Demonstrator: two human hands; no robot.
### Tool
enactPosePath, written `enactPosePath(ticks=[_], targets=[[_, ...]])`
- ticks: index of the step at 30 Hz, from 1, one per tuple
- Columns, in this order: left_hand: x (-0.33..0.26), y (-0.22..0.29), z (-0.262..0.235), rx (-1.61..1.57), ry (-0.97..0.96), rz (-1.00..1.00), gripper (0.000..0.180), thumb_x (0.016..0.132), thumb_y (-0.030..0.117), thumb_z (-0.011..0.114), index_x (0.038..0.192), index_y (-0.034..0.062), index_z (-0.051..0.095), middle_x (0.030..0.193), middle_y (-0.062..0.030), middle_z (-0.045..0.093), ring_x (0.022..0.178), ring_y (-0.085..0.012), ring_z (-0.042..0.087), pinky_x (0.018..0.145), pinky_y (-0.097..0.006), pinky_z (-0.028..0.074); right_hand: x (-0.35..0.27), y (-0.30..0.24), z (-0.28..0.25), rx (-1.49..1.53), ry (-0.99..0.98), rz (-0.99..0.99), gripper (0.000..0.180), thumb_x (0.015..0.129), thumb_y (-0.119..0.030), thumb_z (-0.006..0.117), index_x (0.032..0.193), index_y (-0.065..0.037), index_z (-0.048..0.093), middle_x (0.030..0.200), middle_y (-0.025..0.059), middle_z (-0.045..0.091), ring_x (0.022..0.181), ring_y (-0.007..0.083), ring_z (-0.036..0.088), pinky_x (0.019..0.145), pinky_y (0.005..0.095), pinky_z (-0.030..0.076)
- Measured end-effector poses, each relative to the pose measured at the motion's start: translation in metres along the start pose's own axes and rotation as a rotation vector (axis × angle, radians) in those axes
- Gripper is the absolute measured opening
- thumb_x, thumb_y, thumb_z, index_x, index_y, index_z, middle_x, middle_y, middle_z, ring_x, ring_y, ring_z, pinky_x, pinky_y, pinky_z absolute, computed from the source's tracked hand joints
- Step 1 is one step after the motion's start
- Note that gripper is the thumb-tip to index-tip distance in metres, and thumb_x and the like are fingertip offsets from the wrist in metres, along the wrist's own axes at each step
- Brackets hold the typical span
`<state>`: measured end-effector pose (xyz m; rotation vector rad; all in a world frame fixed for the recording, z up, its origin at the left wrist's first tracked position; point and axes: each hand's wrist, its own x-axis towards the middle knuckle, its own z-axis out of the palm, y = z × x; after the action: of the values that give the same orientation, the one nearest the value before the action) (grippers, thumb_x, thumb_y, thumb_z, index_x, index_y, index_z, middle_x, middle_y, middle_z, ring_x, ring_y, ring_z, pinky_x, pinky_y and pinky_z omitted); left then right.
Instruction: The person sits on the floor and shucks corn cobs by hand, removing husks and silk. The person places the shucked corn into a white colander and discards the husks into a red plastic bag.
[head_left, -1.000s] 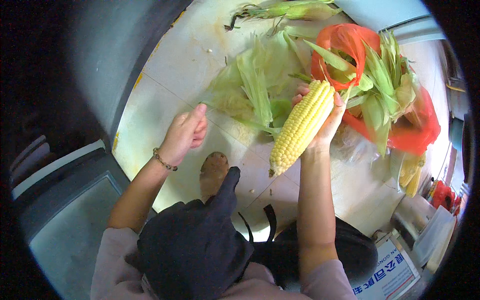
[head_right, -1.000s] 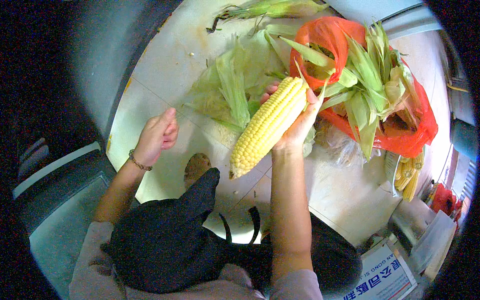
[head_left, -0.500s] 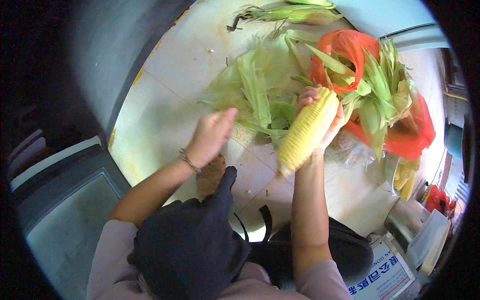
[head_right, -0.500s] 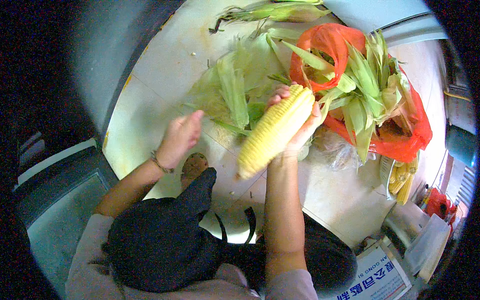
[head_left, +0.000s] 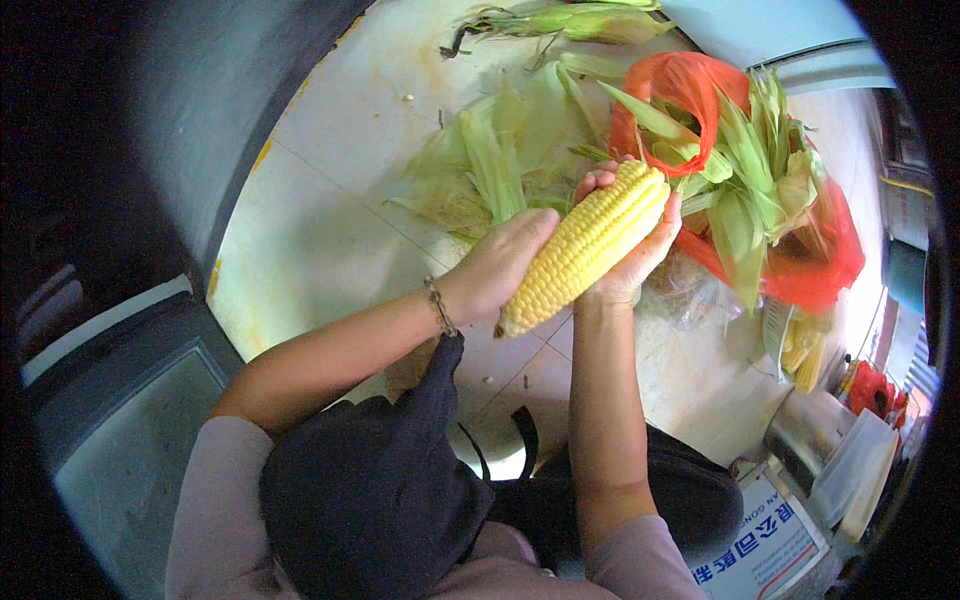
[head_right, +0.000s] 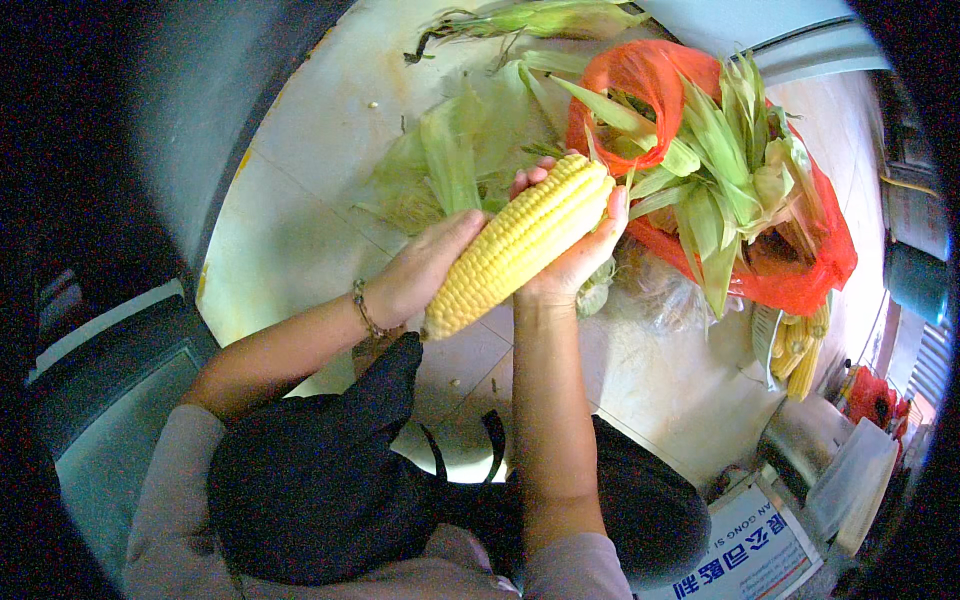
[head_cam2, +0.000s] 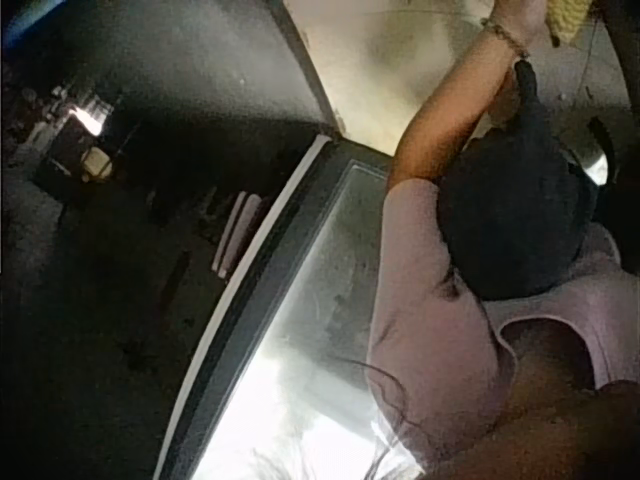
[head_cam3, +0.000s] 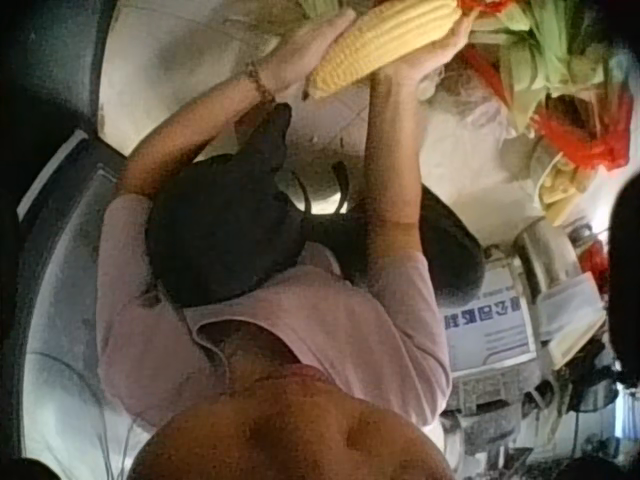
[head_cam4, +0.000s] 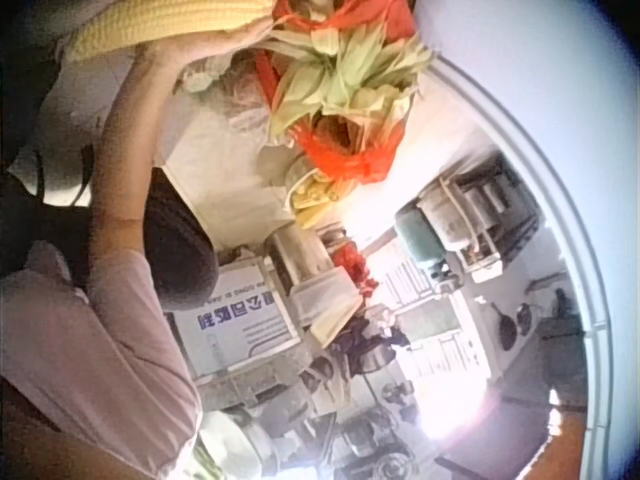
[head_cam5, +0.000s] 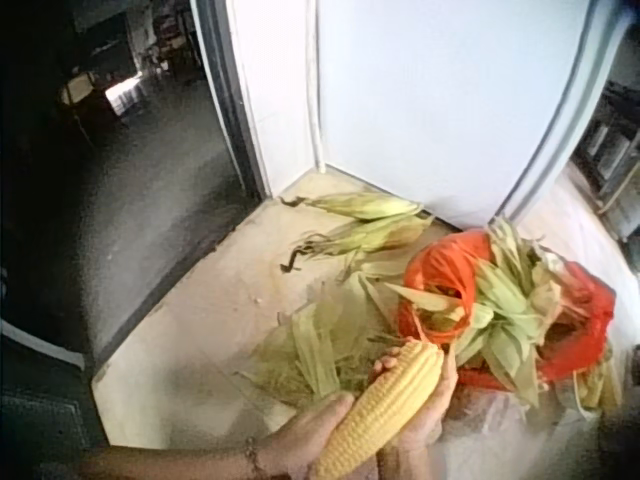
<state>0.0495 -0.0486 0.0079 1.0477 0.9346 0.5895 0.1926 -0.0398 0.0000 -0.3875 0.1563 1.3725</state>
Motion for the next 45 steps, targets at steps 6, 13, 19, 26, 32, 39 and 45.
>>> enactPosePath(ticks=[6, 13, 19, 26, 32, 39, 45], targets=[[-0.011, 0.016, -0.028, -0.743, -0.381, -0.647, 0.071, 0.09, 0.065, 0.027, 0.097, 0.0023, 0.058, 0.053, 0.0014, 0.044, 0.041, -0.0074, 0.035, 0.037, -0.021, 0.028, -0.001, 0.0, 0.003, -0.306, 0.285, -0.297, 0.049, 0.083, -0.054, 0.05, 0.098, -0.007, 0.054, 0.087, 0.009, 0.059, 0.079, 0.0244, 0.058, 0.076, 0.0381, 0.047], [-0.003, 0.024, -0.081, -0.614, -0.123, -0.757, 0.062, 0.084, 0.07, 0.035, 0.058, 0.0137, 0.044, 0.042, 0.0085, 0.028, 0.031, -0.0046, 0.023, 0.031, -0.019, 0.018, 0.01, -0.021, 0.034, -1.144, 0.174, 0.037, 0.044, 0.087, -0.034, 0.06, 0.116, -0.004, 0.049, 0.102, 0.0086, 0.06, 0.09, 0.0172, 0.062, 0.073, 0.036, 0.054], [-0.011, 0.036, -0.116, -0.24, 0.024, -0.747, 0.06, 0.09, 0.063, 0.032, 0.058, 0.0155, 0.05, 0.038, 0.0075, 0.031, 0.028, -0.0059, 0.025, 0.028, -0.021, 0.019, 0.005, -0.057, 0.074, -1.818, -0.682, 0.851, 0.066, 0.066, -0.051, 0.075, 0.102, 0.003, 0.059, 0.078, 0.0091, 0.063, 0.067, 0.0163, 0.061, 0.054, 0.029, 0.05], [0.004, 0.051, -0.026, -0.009, 0.013, -0.635, 0.045, 0.093, 0.047, 0.046, 0.059, 0.0185, 0.045, 0.042, 0.0089, 0.029, 0.031, -0.0036, 0.022, 0.031, -0.02, 0.016, -0.085, -0.142, 0.04, -1.58, -0.46, 0.92, 0.054, 0.073, -0.042, 0.07, 0.104, 0.001, 0.057, 0.082, 0.0086, 0.064, 0.073, 0.015, 0.06, 0.066, 0.03, 0.05], [0.026, 0.056, -0.012, -0.056, -0.038, -0.484, 0.05, 0.095, 0.04, 0.047, 0.053, 0.0198, 0.025, 0.04, 0.0068, 0.022, 0.031, -0.0053, 0.017, 0.031, -0.021, 0.014, -0.205, -0.286, -0.004, -1.458, 0.204, 0.338, 0.067, 0.072, -0.045, 0.07, 0.114, 0.003, 0.05, 0.092, 0.0118, 0.061, 0.08, 0.018, 0.06, 0.068, 0.0291, 0.05], [0.036, 0.019, -0.021, 0.117, 0.13, -0.509, 0.039, 0.093, 0.04, 0.049, 0.065, 0.0169, 0.036, 0.051, 0.0049, 0.036, 0.04, -0.0044, 0.03, 0.035, -0.02, 0.021, -0.207, -0.403, -0.069, -1.454, 1.079, -0.63, 0.05, 0.078, -0.039, 0.07, 0.101, 0.002, 0.052, 0.084, 0.0115, 0.06, 0.072, 0.0156, 0.06, 0.055, 0.0277, 0.049], [0.033, 0.012, -0.02, 0.412, 0.133, -0.342, 0.028, 0.091, 0.029, 0.054, 0.073, 0.0132, 0.04, 0.057, 0.0037, 0.04, 0.044, -0.0042, 0.034, 0.038, -0.019, 0.027, -0.16, -0.488, -0.142, -1.776, 1.21, -0.854, 0.055, 0.079, -0.033, 0.069, 0.111, 0.007, 0.048, 0.101, 0.0189, 0.059, 0.091, 0.0282, 0.058, 0.081, 0.038, 0.046]])
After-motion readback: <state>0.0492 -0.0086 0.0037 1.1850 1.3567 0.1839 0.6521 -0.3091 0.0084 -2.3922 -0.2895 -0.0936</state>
